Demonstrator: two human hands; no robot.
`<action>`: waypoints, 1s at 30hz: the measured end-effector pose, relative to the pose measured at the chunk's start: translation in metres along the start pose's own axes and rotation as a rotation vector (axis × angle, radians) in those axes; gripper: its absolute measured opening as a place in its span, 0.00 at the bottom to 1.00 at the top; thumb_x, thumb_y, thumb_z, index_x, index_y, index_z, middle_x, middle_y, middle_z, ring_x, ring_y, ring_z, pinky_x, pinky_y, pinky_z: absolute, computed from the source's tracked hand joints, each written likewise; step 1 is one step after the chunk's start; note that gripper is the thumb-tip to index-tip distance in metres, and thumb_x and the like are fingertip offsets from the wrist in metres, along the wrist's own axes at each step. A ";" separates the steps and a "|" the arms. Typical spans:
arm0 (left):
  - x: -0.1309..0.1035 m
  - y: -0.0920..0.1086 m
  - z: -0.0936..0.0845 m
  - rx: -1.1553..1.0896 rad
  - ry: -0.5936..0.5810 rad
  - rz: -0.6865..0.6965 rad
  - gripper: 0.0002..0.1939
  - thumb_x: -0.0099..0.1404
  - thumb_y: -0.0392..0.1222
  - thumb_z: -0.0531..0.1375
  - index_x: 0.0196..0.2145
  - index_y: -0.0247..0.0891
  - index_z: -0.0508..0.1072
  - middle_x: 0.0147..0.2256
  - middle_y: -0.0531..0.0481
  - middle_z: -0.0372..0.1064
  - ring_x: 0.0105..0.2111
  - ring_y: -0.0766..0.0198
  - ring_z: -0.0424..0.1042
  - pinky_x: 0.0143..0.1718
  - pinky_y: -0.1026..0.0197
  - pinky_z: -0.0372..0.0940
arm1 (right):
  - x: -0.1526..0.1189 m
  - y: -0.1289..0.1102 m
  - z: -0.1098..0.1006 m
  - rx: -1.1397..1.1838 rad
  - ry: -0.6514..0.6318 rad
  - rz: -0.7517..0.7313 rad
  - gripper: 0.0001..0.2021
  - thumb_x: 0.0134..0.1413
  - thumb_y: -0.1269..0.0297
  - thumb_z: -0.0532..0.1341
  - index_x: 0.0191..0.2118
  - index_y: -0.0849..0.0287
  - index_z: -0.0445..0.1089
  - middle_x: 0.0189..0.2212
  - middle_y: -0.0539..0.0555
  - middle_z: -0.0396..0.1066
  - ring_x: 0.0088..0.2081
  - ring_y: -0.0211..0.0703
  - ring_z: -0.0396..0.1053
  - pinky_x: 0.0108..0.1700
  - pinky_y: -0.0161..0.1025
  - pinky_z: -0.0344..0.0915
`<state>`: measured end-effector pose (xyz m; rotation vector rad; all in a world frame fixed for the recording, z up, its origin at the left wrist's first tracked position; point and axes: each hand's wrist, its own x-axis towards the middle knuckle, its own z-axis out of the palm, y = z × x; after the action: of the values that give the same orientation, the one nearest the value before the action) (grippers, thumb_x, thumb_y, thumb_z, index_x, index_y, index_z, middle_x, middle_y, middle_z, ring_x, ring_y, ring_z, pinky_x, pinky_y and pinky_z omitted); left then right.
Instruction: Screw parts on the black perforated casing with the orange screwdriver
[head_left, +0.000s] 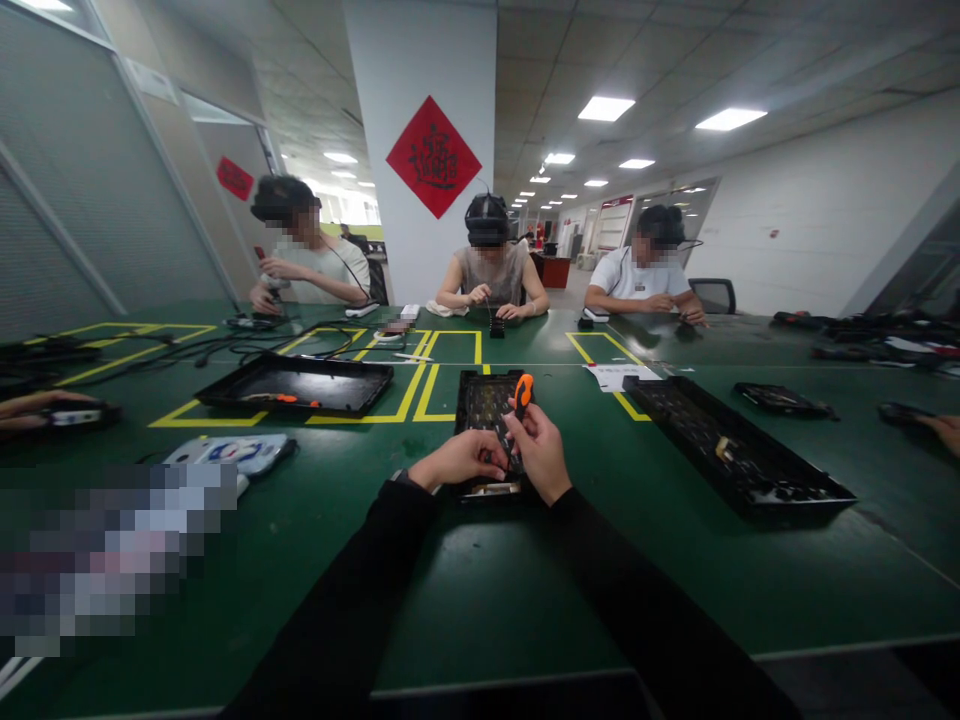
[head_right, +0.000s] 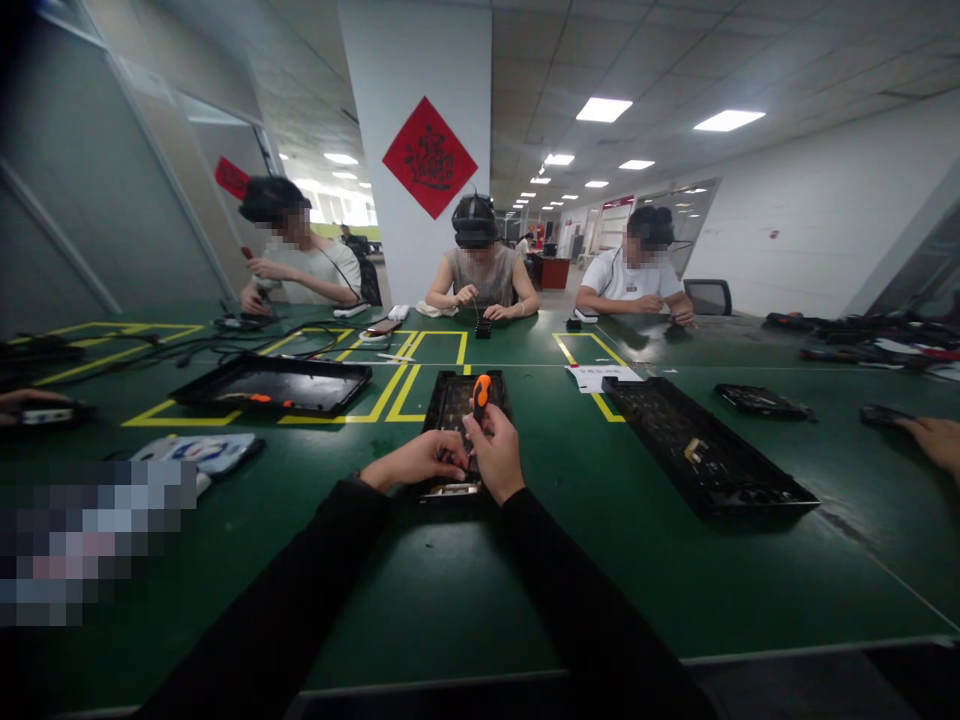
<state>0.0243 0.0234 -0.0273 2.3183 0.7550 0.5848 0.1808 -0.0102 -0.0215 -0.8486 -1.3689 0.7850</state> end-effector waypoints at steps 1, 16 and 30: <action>0.000 0.000 0.000 0.007 0.002 -0.003 0.12 0.52 0.44 0.64 0.32 0.33 0.74 0.32 0.49 0.68 0.32 0.67 0.66 0.34 0.66 0.59 | 0.000 0.000 0.000 0.001 -0.007 0.006 0.17 0.52 0.58 0.57 0.47 0.59 0.65 0.28 0.50 0.65 0.26 0.34 0.63 0.19 0.28 0.60; 0.001 -0.006 0.002 0.005 0.015 0.007 0.14 0.51 0.47 0.64 0.31 0.33 0.73 0.31 0.49 0.69 0.31 0.67 0.66 0.33 0.65 0.60 | 0.002 0.004 0.000 0.028 -0.002 -0.002 0.21 0.48 0.59 0.60 0.49 0.59 0.62 0.36 0.53 0.67 0.29 0.36 0.66 0.19 0.29 0.65; 0.001 -0.006 0.000 0.007 -0.017 0.023 0.13 0.53 0.45 0.64 0.33 0.33 0.75 0.34 0.48 0.69 0.33 0.66 0.66 0.35 0.65 0.59 | 0.002 0.002 0.001 0.117 -0.021 0.026 0.19 0.52 0.59 0.56 0.50 0.59 0.61 0.39 0.55 0.68 0.27 0.34 0.68 0.20 0.29 0.64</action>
<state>0.0228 0.0276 -0.0316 2.3382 0.7250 0.5725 0.1801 -0.0076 -0.0226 -0.7700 -1.3189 0.8877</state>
